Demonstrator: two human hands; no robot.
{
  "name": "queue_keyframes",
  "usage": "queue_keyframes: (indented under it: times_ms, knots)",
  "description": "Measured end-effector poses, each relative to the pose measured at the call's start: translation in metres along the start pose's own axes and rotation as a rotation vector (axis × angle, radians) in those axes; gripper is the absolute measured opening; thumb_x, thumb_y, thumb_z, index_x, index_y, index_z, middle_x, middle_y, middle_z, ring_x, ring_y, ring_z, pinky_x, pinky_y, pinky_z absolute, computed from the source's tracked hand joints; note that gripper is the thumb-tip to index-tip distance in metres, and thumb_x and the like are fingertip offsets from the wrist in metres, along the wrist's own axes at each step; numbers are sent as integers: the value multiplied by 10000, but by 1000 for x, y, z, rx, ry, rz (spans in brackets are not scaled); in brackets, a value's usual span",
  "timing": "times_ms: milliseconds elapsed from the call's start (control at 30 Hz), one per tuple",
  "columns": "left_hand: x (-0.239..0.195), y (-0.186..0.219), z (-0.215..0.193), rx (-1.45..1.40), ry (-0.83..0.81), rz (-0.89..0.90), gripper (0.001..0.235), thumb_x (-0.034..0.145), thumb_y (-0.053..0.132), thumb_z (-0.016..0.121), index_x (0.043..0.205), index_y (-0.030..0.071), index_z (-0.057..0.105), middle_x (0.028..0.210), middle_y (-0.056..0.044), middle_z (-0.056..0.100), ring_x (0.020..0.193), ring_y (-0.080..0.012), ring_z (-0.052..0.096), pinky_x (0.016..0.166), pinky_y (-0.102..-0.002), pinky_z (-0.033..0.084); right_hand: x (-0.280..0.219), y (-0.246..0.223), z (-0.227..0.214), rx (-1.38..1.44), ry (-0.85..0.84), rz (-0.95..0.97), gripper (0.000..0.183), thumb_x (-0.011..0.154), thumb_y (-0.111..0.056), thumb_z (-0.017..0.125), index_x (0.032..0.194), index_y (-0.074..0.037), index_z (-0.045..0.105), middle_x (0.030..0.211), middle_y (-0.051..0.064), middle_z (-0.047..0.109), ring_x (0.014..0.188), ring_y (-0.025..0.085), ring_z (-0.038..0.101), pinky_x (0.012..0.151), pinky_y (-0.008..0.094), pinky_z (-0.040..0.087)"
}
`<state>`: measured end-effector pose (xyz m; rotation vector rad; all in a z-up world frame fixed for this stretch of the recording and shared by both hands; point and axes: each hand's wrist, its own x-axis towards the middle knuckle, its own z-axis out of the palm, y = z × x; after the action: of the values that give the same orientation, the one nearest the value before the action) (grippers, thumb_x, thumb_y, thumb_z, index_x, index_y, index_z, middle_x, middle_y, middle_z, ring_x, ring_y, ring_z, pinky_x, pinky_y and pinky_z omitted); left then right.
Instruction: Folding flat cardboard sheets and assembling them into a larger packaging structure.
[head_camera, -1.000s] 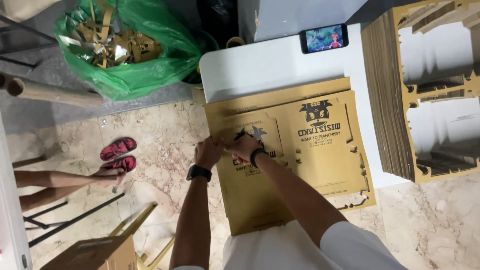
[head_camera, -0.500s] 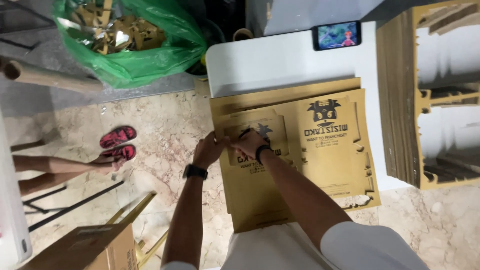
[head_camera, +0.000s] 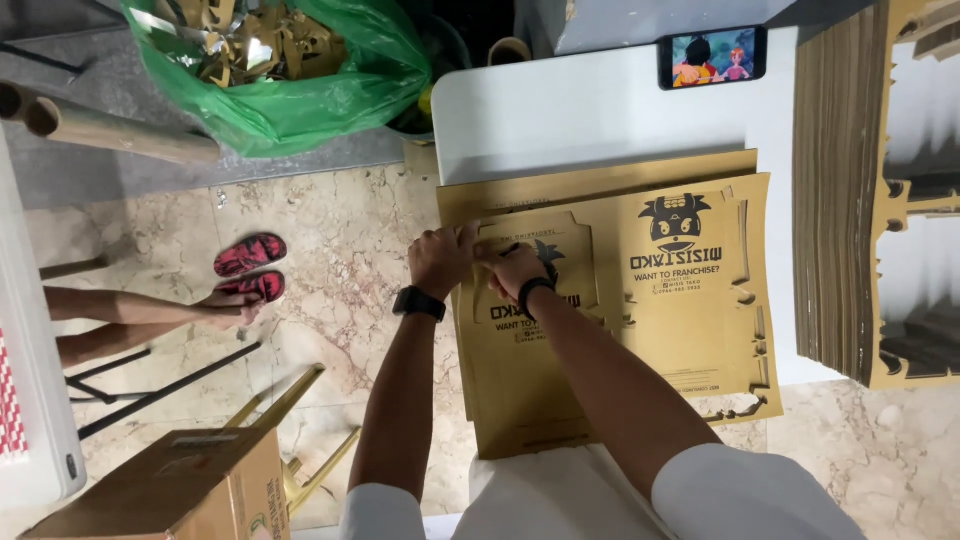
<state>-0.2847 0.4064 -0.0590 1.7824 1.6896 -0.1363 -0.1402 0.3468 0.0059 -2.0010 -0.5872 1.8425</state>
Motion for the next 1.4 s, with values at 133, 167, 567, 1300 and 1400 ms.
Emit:
queue_keyframes:
  times_ms: [133, 167, 567, 1300, 1400]
  knots:
    - [-16, 14, 16, 176, 453, 311, 473, 972, 369, 582, 542, 189, 502, 466, -80, 587, 479, -304, 681, 494, -421, 557, 28, 26, 2, -97, 53, -16, 533, 1020, -318, 583, 524, -129, 632, 464, 45, 595, 357, 136, 544, 368, 271, 473]
    - [-22, 15, 17, 272, 614, 386, 471, 985, 360, 593, 545, 215, 509, 414, -28, 551, 383, -239, 636, 409, -336, 503, 39, 36, 5, -179, 47, -47, 565, 1019, -340, 563, 482, -176, 624, 425, 10, 575, 328, 119, 530, 361, 253, 467]
    - [-22, -7, 13, 365, 642, 603, 370, 973, 419, 636, 647, 258, 566, 466, 28, 593, 431, -188, 657, 458, -342, 527, -16, -11, -5, 7, 87, 35, 449, 968, -181, 575, 522, -151, 616, 484, 23, 604, 373, 111, 555, 471, 262, 493]
    - [-19, -6, 23, -629, 363, 319, 104, 940, 212, 753, 1024, 155, 771, 922, -141, 726, 967, -394, 720, 793, -505, 578, 21, 8, -5, 203, 127, 130, 535, 935, -420, 616, 1242, 9, 702, 1159, 176, 712, 1135, 317, 662, 967, 459, 563]
    - [-15, -14, 31, -487, 458, 494, 95, 903, 225, 779, 967, 155, 788, 908, -83, 747, 922, -349, 710, 867, -457, 562, 59, 36, -2, 266, 150, 129, 393, 916, -357, 594, 935, -2, 762, 843, 158, 744, 862, 271, 701, 763, 416, 596]
